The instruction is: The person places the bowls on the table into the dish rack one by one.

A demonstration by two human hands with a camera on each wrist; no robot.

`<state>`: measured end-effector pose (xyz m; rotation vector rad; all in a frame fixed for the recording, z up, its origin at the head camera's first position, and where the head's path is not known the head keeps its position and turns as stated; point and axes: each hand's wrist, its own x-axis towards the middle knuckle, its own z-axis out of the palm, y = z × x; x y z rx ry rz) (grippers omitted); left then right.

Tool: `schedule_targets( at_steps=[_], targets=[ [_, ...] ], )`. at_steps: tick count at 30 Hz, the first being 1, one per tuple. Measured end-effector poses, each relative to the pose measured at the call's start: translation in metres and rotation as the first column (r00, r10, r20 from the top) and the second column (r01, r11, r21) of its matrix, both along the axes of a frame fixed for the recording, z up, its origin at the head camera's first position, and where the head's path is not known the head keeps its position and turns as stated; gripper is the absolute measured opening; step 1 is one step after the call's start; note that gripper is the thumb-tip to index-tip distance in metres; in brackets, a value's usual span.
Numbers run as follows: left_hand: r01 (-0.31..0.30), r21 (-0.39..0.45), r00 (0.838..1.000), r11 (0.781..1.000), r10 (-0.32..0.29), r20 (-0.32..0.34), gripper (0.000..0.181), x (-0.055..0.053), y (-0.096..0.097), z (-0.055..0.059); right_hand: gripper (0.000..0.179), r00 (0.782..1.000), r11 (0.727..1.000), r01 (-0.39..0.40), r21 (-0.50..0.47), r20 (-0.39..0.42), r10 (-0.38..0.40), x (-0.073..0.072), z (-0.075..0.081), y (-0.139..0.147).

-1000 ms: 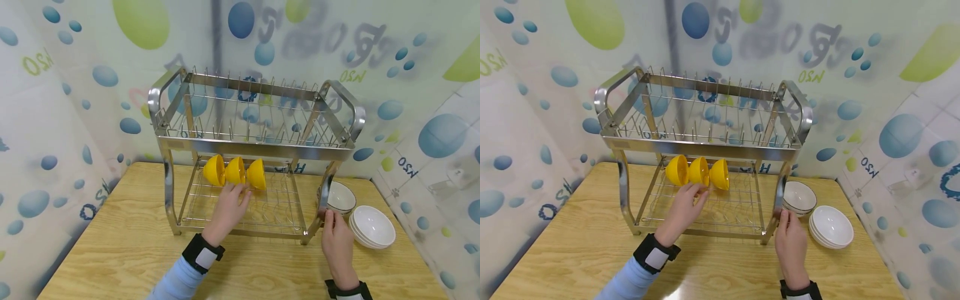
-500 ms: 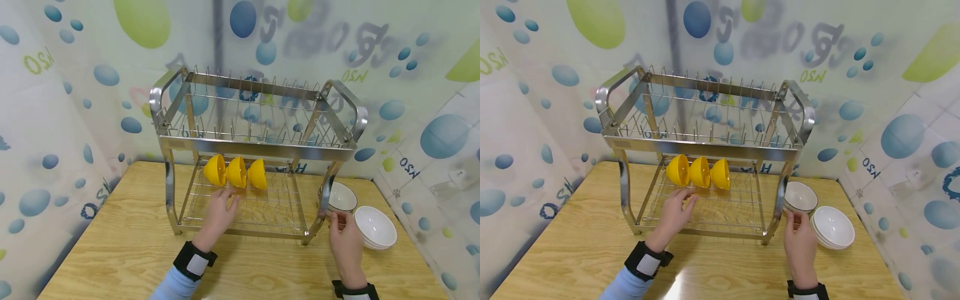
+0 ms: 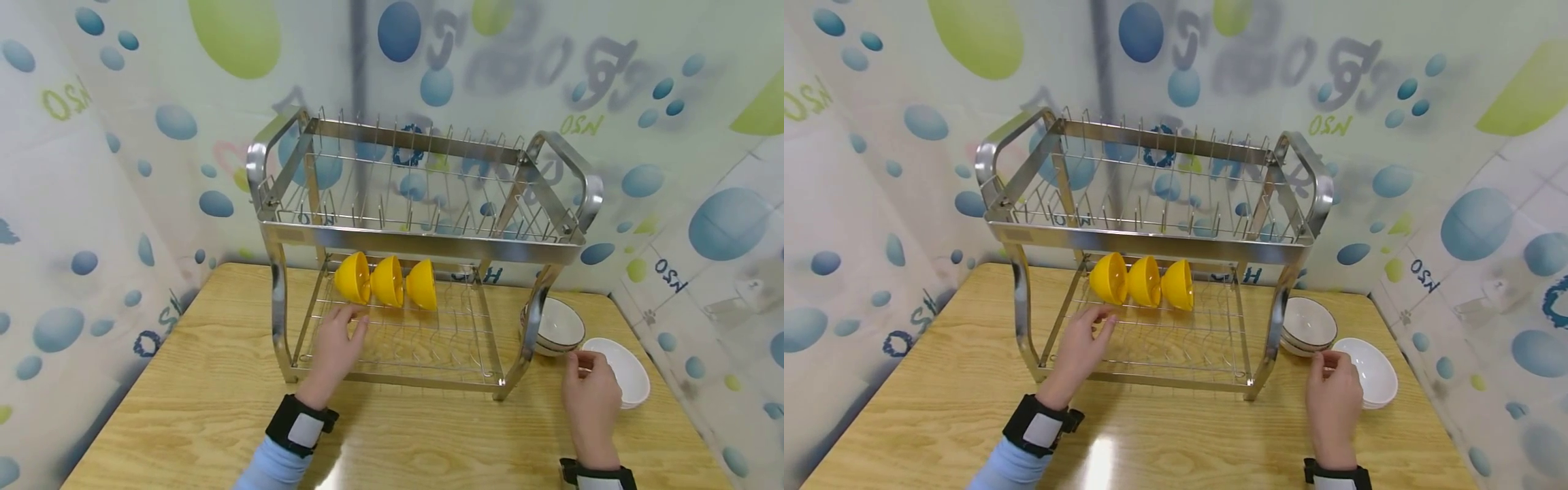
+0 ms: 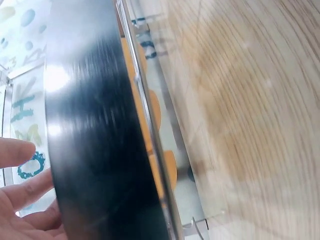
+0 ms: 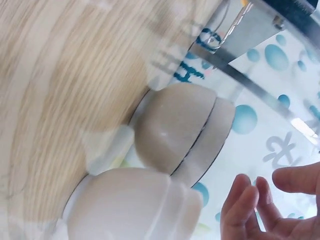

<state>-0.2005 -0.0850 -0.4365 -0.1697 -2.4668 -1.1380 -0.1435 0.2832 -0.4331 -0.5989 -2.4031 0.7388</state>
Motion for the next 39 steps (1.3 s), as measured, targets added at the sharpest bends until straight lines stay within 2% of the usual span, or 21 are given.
schedule_targets(
  at_steps=[3, 10, 14, 16, 19, 28, 35, 39],
  targets=[
    [-0.016, -0.028, 1.0, 0.999, 0.016, 0.002, 0.022, -0.001, -0.005, 0.0, 0.026, 1.0, 1.0, 0.027, 0.002, 0.016, -0.027, -0.001, -0.003, 0.004],
    [-0.025, -0.048, 0.999, 0.999, 0.023, -0.029, 0.026, -0.001, -0.016, 0.001, 0.024, 0.997, 0.998, 0.058, 0.012, -0.059, -0.057, 0.0, -0.008, 0.018],
    [-0.031, -0.054, 0.999, 0.998, 0.032, 0.003, 0.028, -0.001, -0.021, 0.002, 0.031, 0.988, 0.988, 0.153, -0.024, 0.019, -0.153, 0.002, -0.009, 0.03],
    [-0.034, -0.06, 0.999, 0.998, 0.036, 0.033, 0.029, -0.001, -0.025, 0.001, 0.036, 0.975, 0.976, 0.214, -0.043, 0.08, -0.21, 0.001, -0.01, 0.037],
    [-0.041, -0.07, 0.997, 0.997, 0.045, 0.055, 0.03, -0.001, -0.029, 0.0, 0.043, 0.957, 0.96, 0.272, -0.071, 0.126, -0.262, 0.0, -0.01, 0.047],
    [-0.059, -0.071, 0.996, 0.996, 0.063, 0.059, 0.032, 0.003, -0.039, 0.005, 0.054, 0.942, 0.954, 0.279, -0.109, 0.225, -0.249, 0.001, -0.014, 0.069],
    [-0.057, -0.058, 0.996, 0.997, 0.061, 0.058, 0.031, 0.004, -0.043, 0.005, 0.066, 0.891, 0.929, 0.345, -0.137, 0.36, -0.278, -0.004, -0.016, 0.08],
    [-0.056, -0.067, 0.997, 0.996, 0.06, 0.053, 0.03, 0.003, -0.043, 0.003, 0.073, 0.872, 0.914, 0.363, -0.181, 0.412, -0.265, -0.003, -0.018, 0.086]
  ],
)
